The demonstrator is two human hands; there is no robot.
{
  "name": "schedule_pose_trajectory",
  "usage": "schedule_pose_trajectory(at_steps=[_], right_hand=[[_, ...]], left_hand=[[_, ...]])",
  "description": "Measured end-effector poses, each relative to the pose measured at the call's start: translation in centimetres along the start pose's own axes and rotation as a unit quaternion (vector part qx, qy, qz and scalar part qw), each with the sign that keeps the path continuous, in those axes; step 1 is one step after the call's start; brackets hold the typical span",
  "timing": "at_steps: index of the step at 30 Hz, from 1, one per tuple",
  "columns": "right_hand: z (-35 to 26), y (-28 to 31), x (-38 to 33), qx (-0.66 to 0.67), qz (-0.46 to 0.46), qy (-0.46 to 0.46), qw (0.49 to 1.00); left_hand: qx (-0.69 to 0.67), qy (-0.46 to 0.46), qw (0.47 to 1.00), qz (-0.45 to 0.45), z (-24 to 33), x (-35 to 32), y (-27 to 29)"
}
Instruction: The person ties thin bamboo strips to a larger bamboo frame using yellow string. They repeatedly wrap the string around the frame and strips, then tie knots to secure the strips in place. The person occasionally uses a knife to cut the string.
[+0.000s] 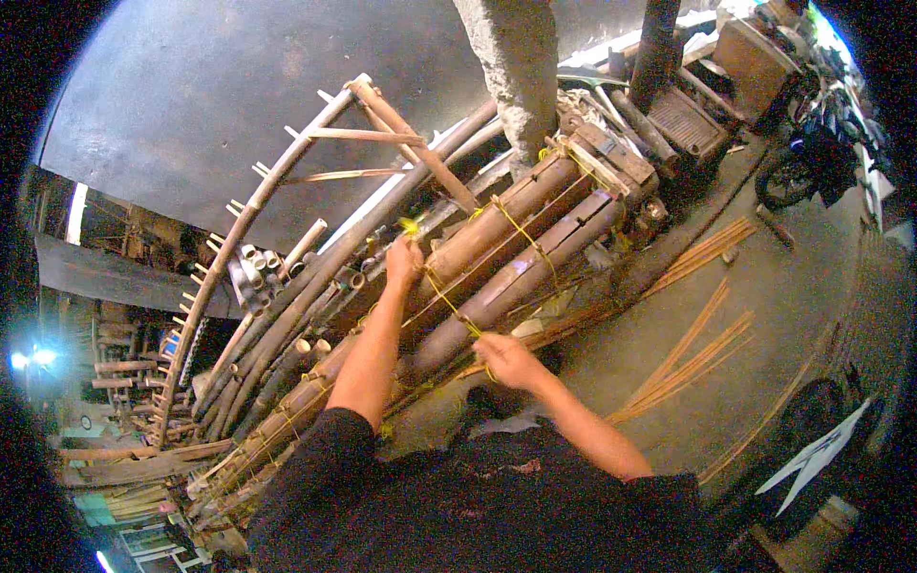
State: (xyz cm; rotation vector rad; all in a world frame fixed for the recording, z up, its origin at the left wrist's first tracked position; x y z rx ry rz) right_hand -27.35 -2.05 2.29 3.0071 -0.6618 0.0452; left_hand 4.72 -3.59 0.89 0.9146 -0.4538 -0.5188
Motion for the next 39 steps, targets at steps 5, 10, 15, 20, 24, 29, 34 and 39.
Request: schedule_pose_trajectory(at_steps=[5,10,15,20,24,29,34,39], right_hand=[[7.7,-2.4,-4.5,0.553,0.387,-0.221,0.704],[5.5,-19.3,-5.6,0.612,-0.002,-0.376,0.696],[2.3,-18.7,3.6,0.593,0.394,-0.020,0.702],[-11.8,-28.3,13.0,-0.403,-0.006,0.184,0.897],[-7.9,-21.6,19.7,-0.516,-0.189,-0.037,0.835],[-6.1,-20.4,20.6,-0.072,-0.109,-0.007,0.991],[-8.8,-20.2,2.5,-0.174,-0.272,0.065,0.944],[0.0,-21.8,-0.4,-0.167,-0.153,-0.011,0.974]], left_hand=[[-0.010,-0.038,0.989,-0.146,-0.1,-1.2,1.8],[0.061,0.047,0.986,-0.145,-5.1,-10.9,14.4],[0.127,-0.014,0.958,-0.257,-6.9,-18.6,13.2],[0.007,-0.131,0.979,-0.153,-15.2,-18.9,6.5],[0.017,-0.128,0.976,-0.173,-10.8,-18.3,9.8],[-0.059,-0.061,0.992,-0.098,-12.0,-17.7,11.4],[-0.044,-0.013,0.993,-0.113,-12.1,-18.1,10.5],[-0.201,-0.083,0.972,-0.094,-6.4,-13.9,15.0]])
Point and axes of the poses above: each hand's wrist, its own x-axis towards the middle knuckle, its own y-axis out of the back of the hand, z = x × y, the point moved 6 cm from there along x, towards the middle knuckle, and after that the axes turned 4 degrees about x, right-handed, at the moved point
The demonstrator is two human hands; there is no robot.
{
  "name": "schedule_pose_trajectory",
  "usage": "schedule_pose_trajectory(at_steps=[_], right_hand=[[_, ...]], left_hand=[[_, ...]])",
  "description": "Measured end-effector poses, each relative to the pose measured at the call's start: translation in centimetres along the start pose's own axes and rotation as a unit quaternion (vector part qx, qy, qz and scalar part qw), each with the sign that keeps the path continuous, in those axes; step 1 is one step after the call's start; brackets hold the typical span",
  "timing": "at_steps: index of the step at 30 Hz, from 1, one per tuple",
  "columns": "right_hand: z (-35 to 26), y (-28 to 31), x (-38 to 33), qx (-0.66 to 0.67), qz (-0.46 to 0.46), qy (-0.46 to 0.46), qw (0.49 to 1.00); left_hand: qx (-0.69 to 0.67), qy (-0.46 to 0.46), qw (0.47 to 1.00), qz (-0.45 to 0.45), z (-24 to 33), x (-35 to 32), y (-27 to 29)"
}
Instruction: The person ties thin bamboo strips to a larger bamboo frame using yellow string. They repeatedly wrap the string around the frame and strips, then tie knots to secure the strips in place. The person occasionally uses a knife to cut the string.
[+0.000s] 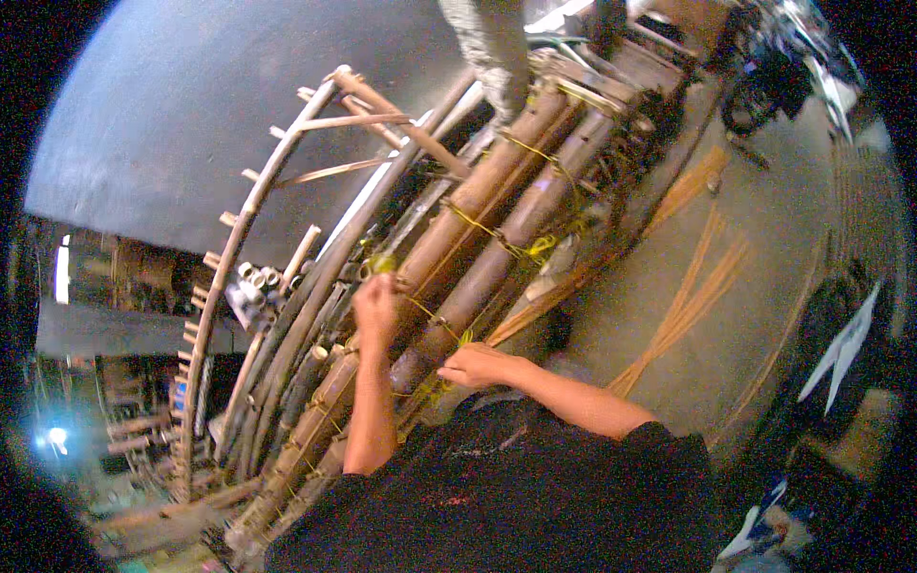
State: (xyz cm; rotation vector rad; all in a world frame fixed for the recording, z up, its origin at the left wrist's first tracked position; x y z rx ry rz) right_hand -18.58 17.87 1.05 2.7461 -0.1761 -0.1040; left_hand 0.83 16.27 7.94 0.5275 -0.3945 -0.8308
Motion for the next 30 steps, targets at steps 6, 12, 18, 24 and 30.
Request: schedule_pose_trajectory(at_steps=[6,12,18,24,30], right_hand=[[-2.0,0.9,-2.5,-0.081,0.017,0.125,0.989],[8.1,8.8,-7.6,0.144,0.413,-0.117,0.892],[15.2,13.7,-7.6,0.184,0.580,-0.096,0.788],[10.9,14.7,-7.0,0.001,0.585,-0.070,0.808],[14.4,9.5,-3.8,-0.220,0.400,-0.292,0.841]], left_hand=[[0.334,-0.024,0.931,0.147,-10.4,8.0,0.5],[0.301,0.107,0.941,-0.110,-14.3,9.9,-2.0],[0.173,0.009,0.984,-0.049,0.8,8.2,-3.2],[0.196,-0.200,0.959,-0.031,9.9,2.7,-6.9],[0.120,-0.242,0.934,-0.232,12.7,0.0,-14.5]])
Point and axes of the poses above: each hand's wrist, its own x-axis towards the middle knuckle, its own y-axis out of the back of the hand, z = x × y, the point moved 6 cm from there along x, towards the middle knuckle, and after that the axes turned 4 degrees about x, right-handed, at the moved point
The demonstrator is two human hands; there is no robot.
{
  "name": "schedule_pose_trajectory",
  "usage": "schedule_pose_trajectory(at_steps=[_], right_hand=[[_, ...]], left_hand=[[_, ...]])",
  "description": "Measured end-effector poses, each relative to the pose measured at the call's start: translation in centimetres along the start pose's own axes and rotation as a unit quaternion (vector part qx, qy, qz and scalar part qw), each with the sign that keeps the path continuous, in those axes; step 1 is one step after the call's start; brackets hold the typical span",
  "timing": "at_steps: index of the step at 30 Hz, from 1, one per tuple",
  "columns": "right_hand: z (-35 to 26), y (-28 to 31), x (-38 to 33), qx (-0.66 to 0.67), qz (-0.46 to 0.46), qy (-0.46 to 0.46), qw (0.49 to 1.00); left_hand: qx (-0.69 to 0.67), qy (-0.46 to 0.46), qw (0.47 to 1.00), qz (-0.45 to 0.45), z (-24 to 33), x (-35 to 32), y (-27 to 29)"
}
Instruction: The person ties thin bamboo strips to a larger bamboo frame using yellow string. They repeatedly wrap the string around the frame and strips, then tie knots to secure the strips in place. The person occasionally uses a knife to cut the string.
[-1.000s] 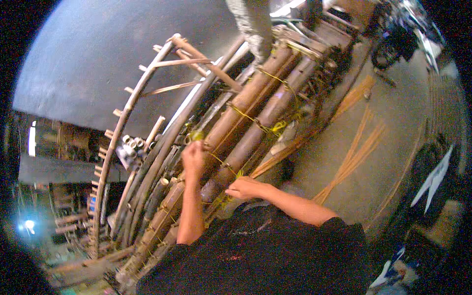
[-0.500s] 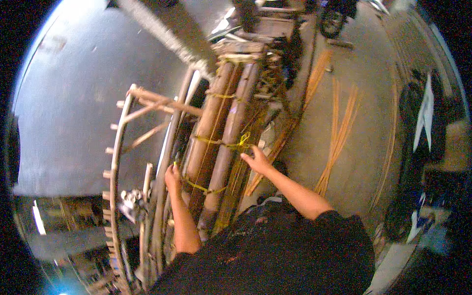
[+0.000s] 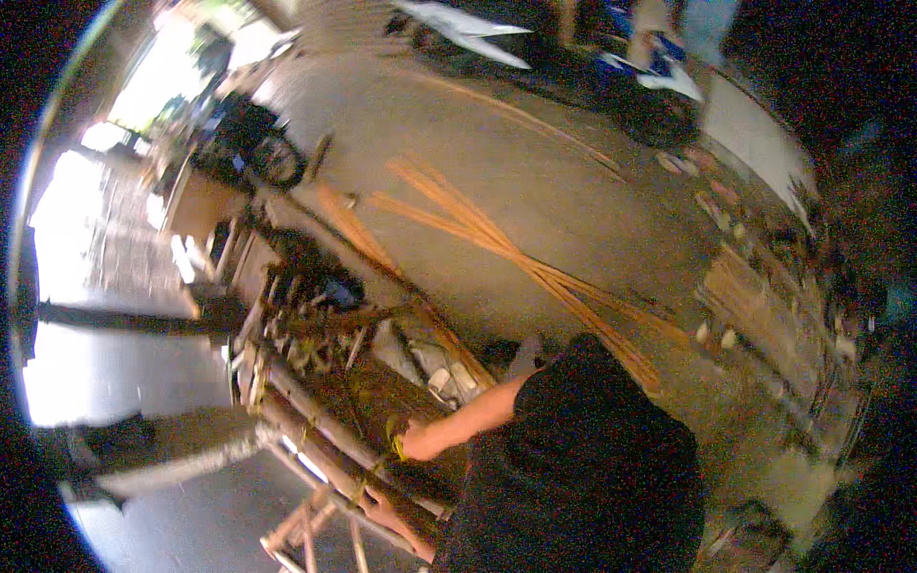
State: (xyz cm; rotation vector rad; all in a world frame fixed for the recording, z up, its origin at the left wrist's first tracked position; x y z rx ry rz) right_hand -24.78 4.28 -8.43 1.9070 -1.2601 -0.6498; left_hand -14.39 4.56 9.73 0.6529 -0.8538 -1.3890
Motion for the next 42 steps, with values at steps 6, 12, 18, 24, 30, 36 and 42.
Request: schedule_pose_trajectory(at_steps=[6,12,18,24,30,36,42], right_hand=[[-0.5,0.9,0.0,-0.081,-0.110,0.012,0.991],[-3.9,3.8,-2.4,0.176,-0.072,0.128,0.973],[-3.6,6.7,-6.1,0.276,-0.045,0.128,0.952],[-6.3,9.9,-11.4,0.335,-0.188,0.060,0.921],[-6.7,12.0,-14.1,0.343,-0.310,0.047,0.885],[-9.0,18.7,-15.4,0.207,-0.295,0.080,0.929],[-9.8,28.4,-14.5,0.300,-0.014,0.140,0.944]], left_hand=[[-0.022,-0.007,0.997,-0.076,-4.4,-0.2,-4.6],[-0.094,0.143,0.969,-0.178,-4.5,-3.5,-4.8],[-0.257,0.162,0.928,-0.216,0.9,-4.2,-6.0],[-0.481,0.291,0.814,-0.147,-4.5,-6.7,-8.2],[-0.662,0.351,0.655,-0.099,-4.0,-7.6,-7.7],[-0.703,0.351,0.616,-0.052,-2.6,-9.5,-6.9],[-0.657,0.317,0.683,-0.046,-4.8,-9.4,-6.1]])
Point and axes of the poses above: each hand's wrist, its own x-axis towards the middle knuckle, its own y-axis out of the back of the hand, z = x × y, the point moved 6 cm from there along x, towards the middle knuckle, and after that the axes turned 4 degrees about x, right-handed, at the moved point
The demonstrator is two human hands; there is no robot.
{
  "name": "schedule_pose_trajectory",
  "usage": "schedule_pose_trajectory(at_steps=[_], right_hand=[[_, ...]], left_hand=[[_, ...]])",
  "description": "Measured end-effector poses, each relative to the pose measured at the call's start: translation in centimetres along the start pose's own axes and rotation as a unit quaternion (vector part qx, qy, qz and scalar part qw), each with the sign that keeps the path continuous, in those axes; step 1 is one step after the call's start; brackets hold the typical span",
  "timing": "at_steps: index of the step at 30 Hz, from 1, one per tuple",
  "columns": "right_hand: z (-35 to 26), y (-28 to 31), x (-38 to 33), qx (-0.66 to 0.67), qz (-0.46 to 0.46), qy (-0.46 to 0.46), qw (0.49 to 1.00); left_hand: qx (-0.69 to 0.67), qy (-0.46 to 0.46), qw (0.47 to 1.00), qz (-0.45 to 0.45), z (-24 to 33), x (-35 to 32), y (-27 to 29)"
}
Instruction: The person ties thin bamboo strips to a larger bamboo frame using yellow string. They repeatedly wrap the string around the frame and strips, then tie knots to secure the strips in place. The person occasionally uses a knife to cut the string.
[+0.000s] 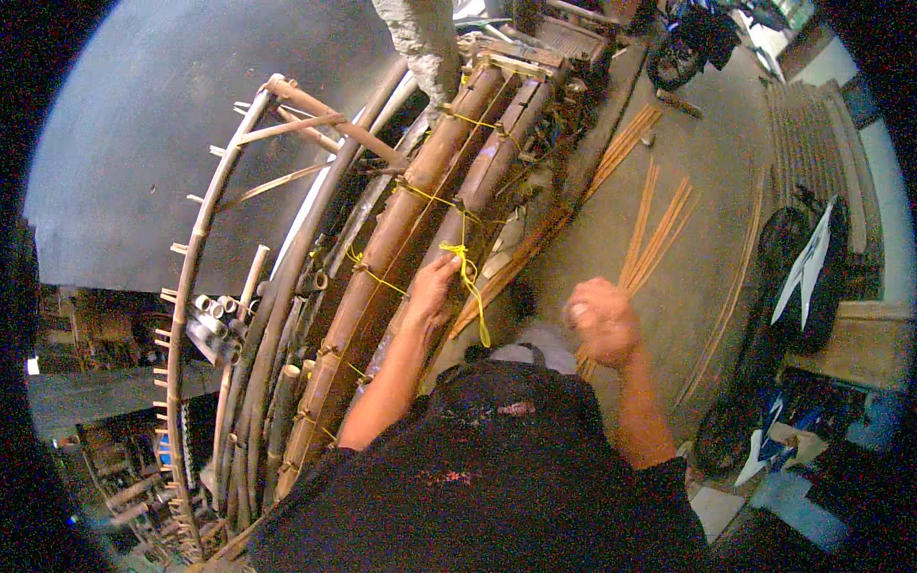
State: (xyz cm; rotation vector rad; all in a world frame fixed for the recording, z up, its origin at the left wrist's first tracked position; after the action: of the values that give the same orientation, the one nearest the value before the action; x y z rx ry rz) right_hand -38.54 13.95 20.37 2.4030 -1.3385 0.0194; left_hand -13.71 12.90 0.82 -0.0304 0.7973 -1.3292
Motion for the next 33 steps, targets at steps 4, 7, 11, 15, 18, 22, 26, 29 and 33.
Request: schedule_pose_trajectory(at_steps=[4,7,11,15,18,22,26,29,33], right_hand=[[5.0,0.9,2.9,0.180,0.127,-0.111,0.969],[12.4,-3.3,6.0,0.261,0.097,-0.140,0.950],[18.7,-8.8,9.1,0.328,-0.025,-0.195,0.924],[19.2,-10.5,11.0,0.337,-0.130,-0.210,0.909],[20.4,-10.0,12.6,0.288,-0.143,-0.160,0.933],[21.0,-8.9,13.6,0.263,-0.156,-0.178,0.935],[20.0,-7.7,14.7,0.159,-0.173,-0.132,0.963],[20.3,-7.8,15.5,0.144,-0.235,-0.137,0.951],[23.3,-9.1,15.2,0.230,-0.270,-0.205,0.912]], left_hand=[[0.079,-0.024,0.996,0.027,0.1,-0.1,1.5],[0.115,-0.050,0.991,0.038,2.0,-0.7,-0.5],[0.102,-0.067,0.989,0.084,2.7,-0.6,-2.1],[0.135,-0.088,0.981,0.107,3.0,0.1,-2.9],[0.123,-0.116,0.975,0.145,2.9,0.8,-4.1],[0.169,-0.186,0.951,0.179,2.4,1.9,-4.7],[0.251,-0.191,0.914,0.254,2.1,2.1,-5.5],[0.265,-0.235,0.891,0.285,1.8,2.0,-5.8],[0.299,-0.232,0.870,0.314,1.2,1.9,-6.1]])
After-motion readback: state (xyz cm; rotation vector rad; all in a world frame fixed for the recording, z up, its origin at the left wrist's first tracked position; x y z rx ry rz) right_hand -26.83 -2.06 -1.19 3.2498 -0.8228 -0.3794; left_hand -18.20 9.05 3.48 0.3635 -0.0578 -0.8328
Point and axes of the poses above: each hand's wrist, its own x-axis towards the middle knuckle, its own y-axis out of the back of the hand, z = x × y, the point moved 6 cm from there along x, towards the middle knuckle, and after that the axes turned 4 degrees about x, right-handed, at the moved point
